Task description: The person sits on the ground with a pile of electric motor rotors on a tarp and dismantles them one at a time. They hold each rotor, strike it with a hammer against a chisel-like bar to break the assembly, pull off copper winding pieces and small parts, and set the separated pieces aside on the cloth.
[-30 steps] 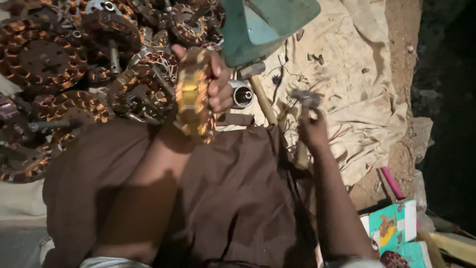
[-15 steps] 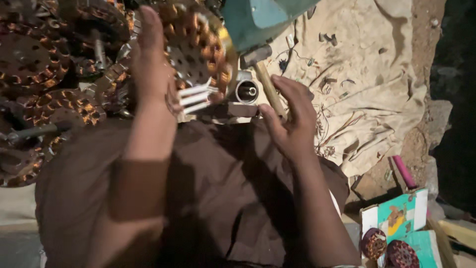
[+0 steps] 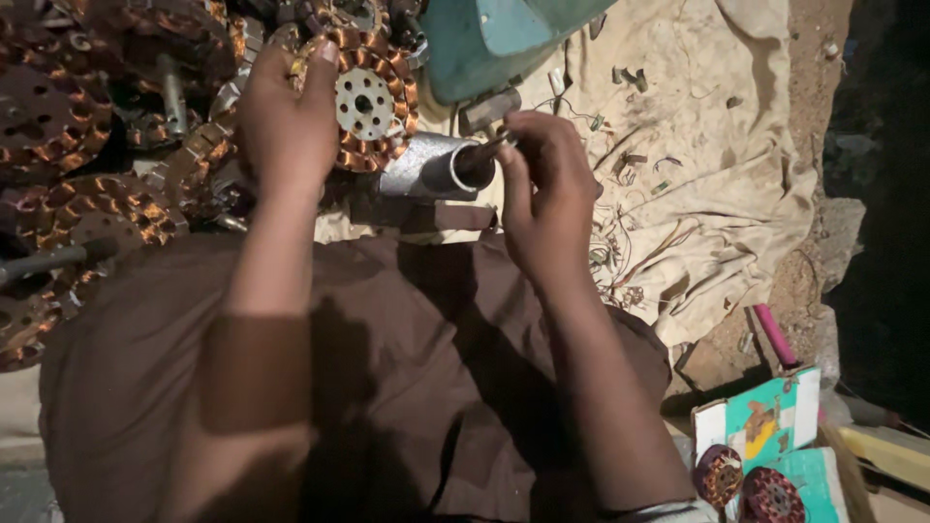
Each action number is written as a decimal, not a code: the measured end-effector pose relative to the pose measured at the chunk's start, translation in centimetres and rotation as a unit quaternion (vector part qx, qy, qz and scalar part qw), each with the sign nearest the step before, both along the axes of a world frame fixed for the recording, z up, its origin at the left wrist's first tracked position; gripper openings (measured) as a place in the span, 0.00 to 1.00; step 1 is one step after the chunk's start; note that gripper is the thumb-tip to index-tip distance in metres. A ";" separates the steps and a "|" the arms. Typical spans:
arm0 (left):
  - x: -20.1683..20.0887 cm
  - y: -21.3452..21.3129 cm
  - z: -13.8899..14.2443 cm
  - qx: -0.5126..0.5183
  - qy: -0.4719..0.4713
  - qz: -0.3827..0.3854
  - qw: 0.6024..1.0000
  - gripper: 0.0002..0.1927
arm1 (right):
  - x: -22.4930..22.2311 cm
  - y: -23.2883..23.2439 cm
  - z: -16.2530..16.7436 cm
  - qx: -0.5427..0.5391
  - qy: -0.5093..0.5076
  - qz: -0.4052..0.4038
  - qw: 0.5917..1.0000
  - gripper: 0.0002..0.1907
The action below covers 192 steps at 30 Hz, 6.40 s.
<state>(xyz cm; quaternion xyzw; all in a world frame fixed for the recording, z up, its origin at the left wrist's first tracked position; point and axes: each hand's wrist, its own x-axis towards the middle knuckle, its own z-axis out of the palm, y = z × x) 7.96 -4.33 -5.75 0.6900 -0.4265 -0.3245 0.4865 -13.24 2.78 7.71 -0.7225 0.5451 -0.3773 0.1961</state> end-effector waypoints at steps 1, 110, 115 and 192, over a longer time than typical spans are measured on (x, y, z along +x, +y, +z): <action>0.0 0.0 -0.1 -0.017 0.004 0.005 1.000 0.19 | 0.1 0.0 -0.1 0.012 -0.034 -0.007 0.999 0.08; -6.9 5.3 6.0 -0.060 0.708 -0.295 0.639 0.17 | 2.6 3.8 -1.6 0.089 -0.056 -0.077 0.991 0.06; -5.8 5.2 6.0 -0.065 0.798 -0.239 0.549 0.17 | 1.7 4.4 -1.0 0.174 -0.208 -0.063 0.960 0.07; -6.6 3.8 6.5 0.056 0.695 -0.219 0.683 0.28 | 0.1 2.5 2.8 0.018 0.142 -0.033 0.989 0.08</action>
